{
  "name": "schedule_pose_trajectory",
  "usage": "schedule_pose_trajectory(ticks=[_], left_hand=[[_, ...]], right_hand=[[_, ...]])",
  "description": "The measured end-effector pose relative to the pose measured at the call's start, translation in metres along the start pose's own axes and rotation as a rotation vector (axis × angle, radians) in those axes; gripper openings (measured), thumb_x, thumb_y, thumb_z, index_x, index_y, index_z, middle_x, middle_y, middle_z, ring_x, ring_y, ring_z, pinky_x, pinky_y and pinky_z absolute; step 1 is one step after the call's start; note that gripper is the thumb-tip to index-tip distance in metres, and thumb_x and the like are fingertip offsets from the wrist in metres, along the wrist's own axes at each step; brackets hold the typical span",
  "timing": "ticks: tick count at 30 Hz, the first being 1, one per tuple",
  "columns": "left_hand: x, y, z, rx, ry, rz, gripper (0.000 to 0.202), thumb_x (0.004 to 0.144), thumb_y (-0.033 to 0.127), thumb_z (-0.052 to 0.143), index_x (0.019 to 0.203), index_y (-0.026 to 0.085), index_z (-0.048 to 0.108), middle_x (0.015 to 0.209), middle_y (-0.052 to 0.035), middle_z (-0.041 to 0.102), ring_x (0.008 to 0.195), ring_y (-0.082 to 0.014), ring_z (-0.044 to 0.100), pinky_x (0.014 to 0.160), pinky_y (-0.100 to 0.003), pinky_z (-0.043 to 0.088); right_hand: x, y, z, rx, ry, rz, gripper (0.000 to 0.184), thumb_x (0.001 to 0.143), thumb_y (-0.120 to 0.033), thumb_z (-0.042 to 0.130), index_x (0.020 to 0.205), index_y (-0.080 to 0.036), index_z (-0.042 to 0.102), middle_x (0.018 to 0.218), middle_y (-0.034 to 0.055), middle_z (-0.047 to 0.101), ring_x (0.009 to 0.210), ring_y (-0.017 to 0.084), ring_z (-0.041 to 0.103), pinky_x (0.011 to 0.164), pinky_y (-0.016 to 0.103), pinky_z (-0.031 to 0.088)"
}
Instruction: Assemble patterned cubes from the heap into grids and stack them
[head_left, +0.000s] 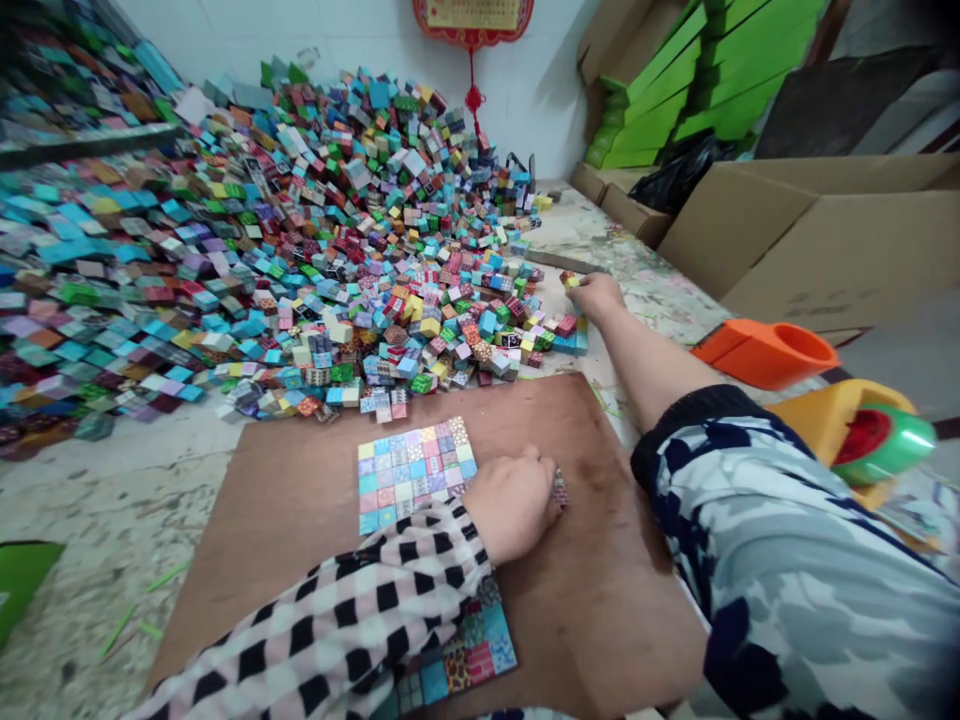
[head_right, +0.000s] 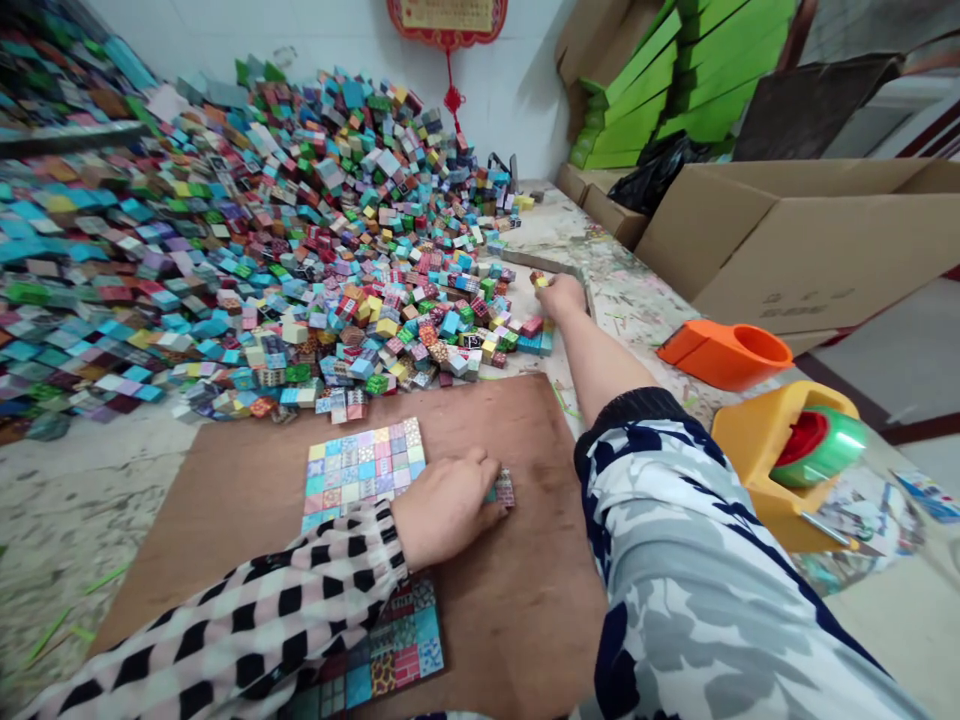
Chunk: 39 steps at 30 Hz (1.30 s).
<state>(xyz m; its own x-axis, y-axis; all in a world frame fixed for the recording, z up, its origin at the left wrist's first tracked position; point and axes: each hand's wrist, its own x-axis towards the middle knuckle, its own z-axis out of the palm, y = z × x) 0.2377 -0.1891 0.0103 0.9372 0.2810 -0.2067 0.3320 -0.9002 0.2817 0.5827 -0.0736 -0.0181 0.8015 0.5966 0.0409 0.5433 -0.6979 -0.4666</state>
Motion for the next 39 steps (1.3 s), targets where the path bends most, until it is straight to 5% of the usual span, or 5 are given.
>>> schedule_pose_trajectory(ticks=[10,21,25,30,39], left_hand=[[0.0,0.0,-0.002,0.021,0.029,0.002,0.022,0.088,0.034,0.054,0.101,0.017,0.061,0.102,-0.0101,0.064,0.093,-0.0273,0.067,0.081,-0.037,0.054],[-0.002,0.002,-0.003,0.023,0.026,-0.013,0.023,0.089,0.034,0.053,0.102,0.016,0.061,0.105,-0.0107,0.064,0.096,-0.0273,0.067,0.083,-0.037,0.053],[-0.002,0.001,0.0,0.022,0.043,0.002,0.024,0.089,0.035,0.054,0.102,0.017,0.06,0.104,-0.0093,0.064,0.093,-0.027,0.067,0.081,-0.037,0.054],[-0.001,-0.002,0.002,0.022,0.047,0.008,0.024,0.088,0.036,0.054,0.1,0.017,0.06,0.103,-0.0091,0.063,0.09,-0.0273,0.068,0.078,-0.038,0.054],[-0.002,-0.002,0.002,0.007,0.045,0.005,0.025,0.089,0.037,0.055,0.103,0.017,0.06,0.104,-0.0088,0.063,0.092,-0.0267,0.068,0.078,-0.037,0.054]], right_hand=[[-0.058,0.012,-0.061,0.206,-0.047,-0.082,0.032,0.08,-0.031,0.061,0.108,-0.015,0.065,0.094,0.0067,0.069,0.074,0.017,0.063,0.06,0.025,0.051],[-0.177,0.015,-0.045,0.224,-0.789,-0.43,0.015,0.068,-0.028,0.074,0.08,-0.019,0.071,0.071,-0.0033,0.066,0.065,0.012,0.058,0.058,0.021,0.045],[-0.134,0.015,-0.054,-0.064,-0.515,-0.466,0.029,0.083,-0.036,0.062,0.105,-0.018,0.069,0.085,0.0029,0.069,0.074,0.016,0.062,0.068,0.025,0.05],[-0.076,0.009,-0.051,-0.243,-0.303,-0.516,0.071,0.068,-0.014,0.071,0.136,-0.017,0.053,0.128,0.0131,0.058,0.111,0.028,0.058,0.095,0.034,0.045],[-0.08,0.021,-0.043,-0.367,-0.223,-0.714,0.036,0.088,-0.027,0.056,0.119,-0.014,0.068,0.114,0.0159,0.063,0.107,0.028,0.057,0.092,0.034,0.04]])
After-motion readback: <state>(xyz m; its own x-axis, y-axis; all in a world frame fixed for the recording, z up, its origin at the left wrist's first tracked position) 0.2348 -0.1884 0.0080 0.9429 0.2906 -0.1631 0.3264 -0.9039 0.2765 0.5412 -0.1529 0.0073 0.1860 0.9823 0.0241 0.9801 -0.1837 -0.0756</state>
